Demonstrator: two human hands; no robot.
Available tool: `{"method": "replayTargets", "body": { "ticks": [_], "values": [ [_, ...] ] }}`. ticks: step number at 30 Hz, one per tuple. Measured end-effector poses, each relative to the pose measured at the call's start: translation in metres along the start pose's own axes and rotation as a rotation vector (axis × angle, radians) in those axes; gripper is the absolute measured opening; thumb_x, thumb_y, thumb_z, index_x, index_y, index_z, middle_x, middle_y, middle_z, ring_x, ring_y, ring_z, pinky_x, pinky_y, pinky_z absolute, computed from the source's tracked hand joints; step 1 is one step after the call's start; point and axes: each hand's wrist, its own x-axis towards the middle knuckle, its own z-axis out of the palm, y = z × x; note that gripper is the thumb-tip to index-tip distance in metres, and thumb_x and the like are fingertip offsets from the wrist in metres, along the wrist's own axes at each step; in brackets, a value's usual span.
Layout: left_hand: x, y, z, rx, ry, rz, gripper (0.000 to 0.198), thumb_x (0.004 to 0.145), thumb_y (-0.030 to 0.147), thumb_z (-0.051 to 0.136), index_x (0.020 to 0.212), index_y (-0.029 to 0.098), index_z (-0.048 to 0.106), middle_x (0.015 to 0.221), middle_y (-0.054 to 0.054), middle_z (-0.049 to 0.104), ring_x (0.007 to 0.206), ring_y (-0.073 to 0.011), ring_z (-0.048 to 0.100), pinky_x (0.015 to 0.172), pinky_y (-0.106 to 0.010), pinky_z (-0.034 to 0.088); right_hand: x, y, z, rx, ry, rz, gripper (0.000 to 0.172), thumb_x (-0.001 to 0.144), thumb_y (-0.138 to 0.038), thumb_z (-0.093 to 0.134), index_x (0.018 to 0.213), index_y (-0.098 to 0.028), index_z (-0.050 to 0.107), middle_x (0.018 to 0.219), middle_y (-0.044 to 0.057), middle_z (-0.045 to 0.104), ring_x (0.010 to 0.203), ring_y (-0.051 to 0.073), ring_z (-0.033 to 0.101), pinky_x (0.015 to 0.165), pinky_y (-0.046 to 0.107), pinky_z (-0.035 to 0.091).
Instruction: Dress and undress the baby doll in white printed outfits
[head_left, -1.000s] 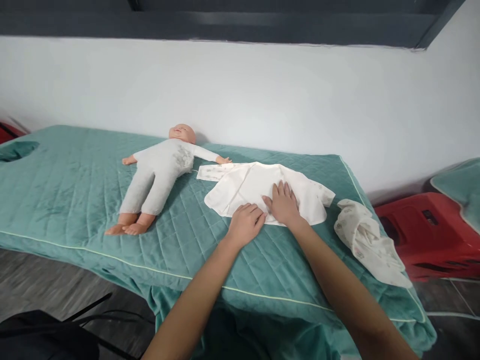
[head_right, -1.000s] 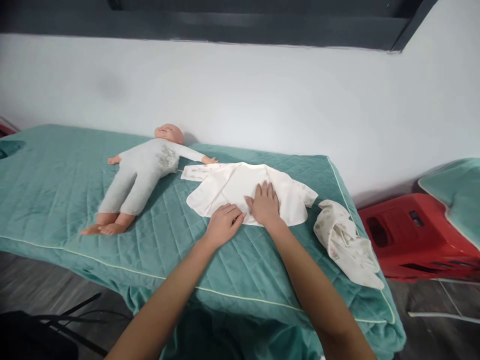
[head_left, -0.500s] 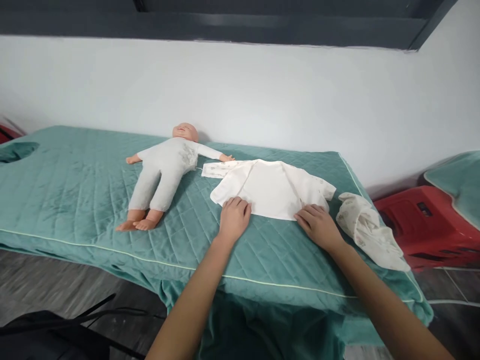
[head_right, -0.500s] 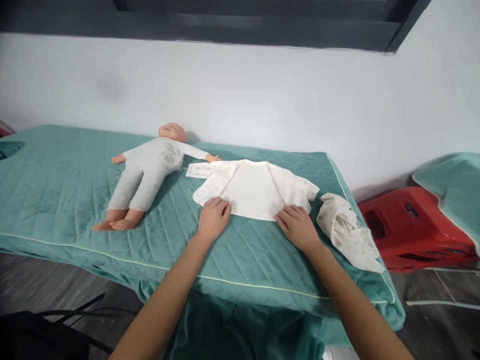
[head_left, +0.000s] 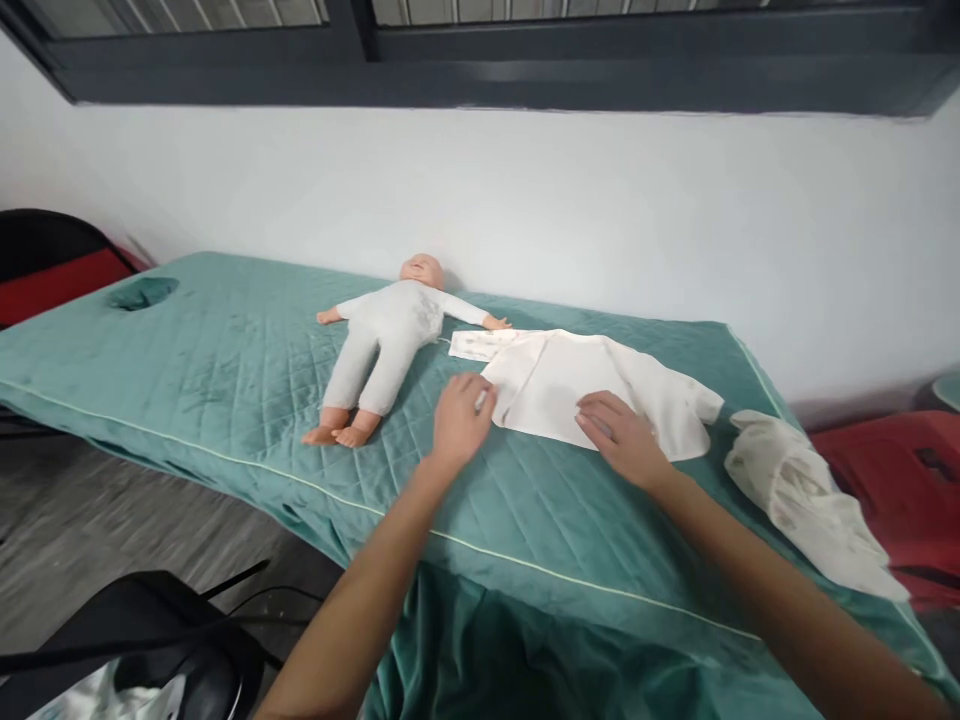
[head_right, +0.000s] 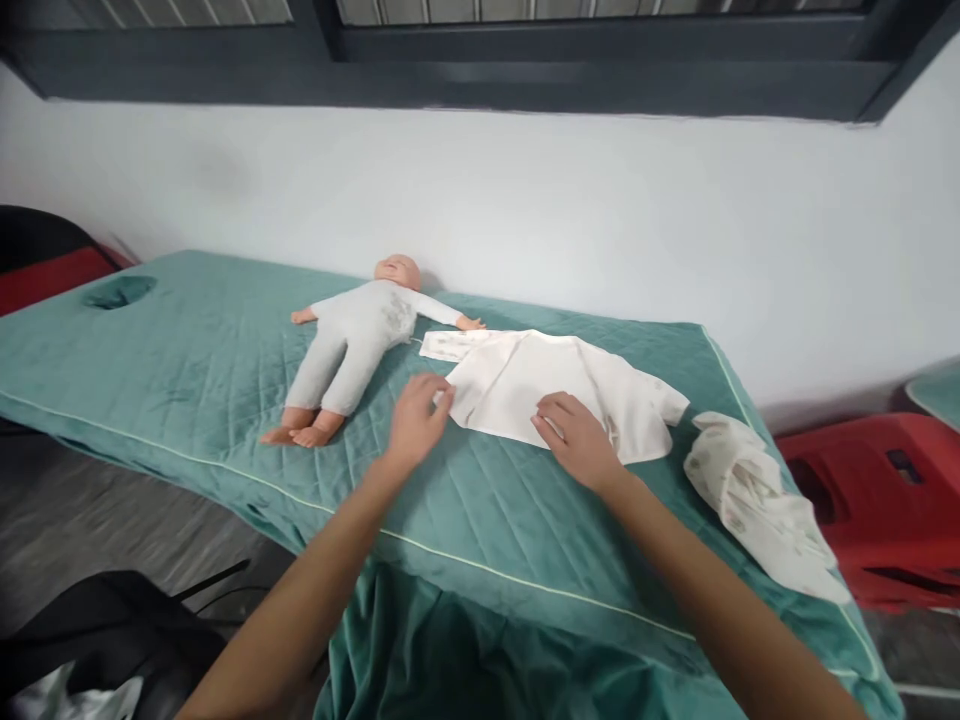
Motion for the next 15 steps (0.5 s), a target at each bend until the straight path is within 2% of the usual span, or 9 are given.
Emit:
{"method": "replayTargets", "body": {
  "ticks": [3,4,6,7,9,12,13,15],
  "values": [
    [0.027,-0.066,-0.044,0.047,0.186,-0.141,0.018,0.096,0.028,0.051,0.103,0.02,0.065,0.11,-0.01,0.068,0.112,-0.026,0.059,0.104,-0.042,0.044,0.066,-0.01,0.039,0.198,0.0,0.115,0.029,0.101,-0.045,0.046,0.114,-0.023,0.061,0.123,0.01,0.066,0.116,0.024,0.063,0.1,0.04,0.051],
    [0.037,-0.09,-0.058,0.083,0.214,-0.189,0.021,0.093,0.028,0.054,0.108,0.018,0.065,0.116,-0.012,0.067,0.118,-0.028,0.057,0.109,-0.044,0.041,0.094,-0.012,0.052,0.188,-0.031,0.125,0.035,0.101,-0.046,0.046,0.124,-0.022,0.058,0.13,0.011,0.064,0.123,0.025,0.06,0.105,0.042,0.048],
    [0.053,-0.136,-0.082,0.096,0.232,-0.367,0.034,0.086,0.029,0.063,0.118,0.016,0.063,0.133,-0.015,0.06,0.13,-0.0322,0.05,0.115,-0.05,0.036,0.157,-0.015,0.078,0.065,-0.16,0.028,0.056,0.097,-0.048,0.052,0.143,-0.017,0.046,0.148,0.016,0.053,0.14,0.031,0.046,0.117,0.048,0.036],
    [0.06,-0.156,-0.09,0.044,0.21,-0.503,0.042,0.083,0.031,0.066,0.121,0.015,0.061,0.138,-0.017,0.057,0.132,-0.0336,0.05,0.115,-0.052,0.035,0.19,-0.016,0.091,-0.009,-0.187,0.007,0.065,0.097,-0.048,0.052,0.15,-0.014,0.038,0.154,0.019,0.047,0.145,0.034,0.04,0.12,0.051,0.031],
    [0.071,-0.189,-0.101,-0.106,0.118,-0.753,0.049,0.082,0.037,0.069,0.123,0.012,0.06,0.133,-0.018,0.062,0.124,-0.0347,0.057,0.108,-0.053,0.042,0.256,-0.02,0.115,-0.111,-0.208,0.076,0.079,0.097,-0.054,0.048,0.157,-0.009,0.024,0.156,0.025,0.042,0.144,0.04,0.04,0.118,0.057,0.027],
    [0.08,-0.22,-0.104,-0.439,-0.059,-0.936,0.05,0.084,0.052,0.068,0.112,0.011,0.066,0.103,-0.016,0.075,0.097,-0.0323,0.07,0.09,-0.049,0.055,0.336,-0.026,0.152,-0.028,-0.269,0.302,0.095,0.095,-0.072,0.032,0.161,-0.007,0.007,0.147,0.028,0.052,0.132,0.042,0.054,0.11,0.06,0.037],
    [0.082,-0.226,-0.103,-0.563,-0.101,-0.959,0.049,0.083,0.055,0.068,0.108,0.012,0.069,0.095,-0.015,0.076,0.091,-0.0317,0.072,0.085,-0.047,0.056,0.356,-0.028,0.165,0.014,-0.286,0.337,0.098,0.094,-0.075,0.029,0.161,-0.006,0.009,0.145,0.028,0.054,0.127,0.042,0.058,0.107,0.058,0.041],
    [0.087,-0.234,-0.1,-0.801,-0.157,-1.015,0.047,0.084,0.056,0.068,0.104,0.014,0.071,0.087,-0.014,0.076,0.086,-0.0311,0.073,0.08,-0.046,0.058,0.386,-0.032,0.187,0.072,-0.279,0.278,0.094,0.096,-0.073,0.027,0.158,-0.003,0.02,0.141,0.029,0.057,0.121,0.04,0.062,0.1,0.052,0.048]
  ]
}}
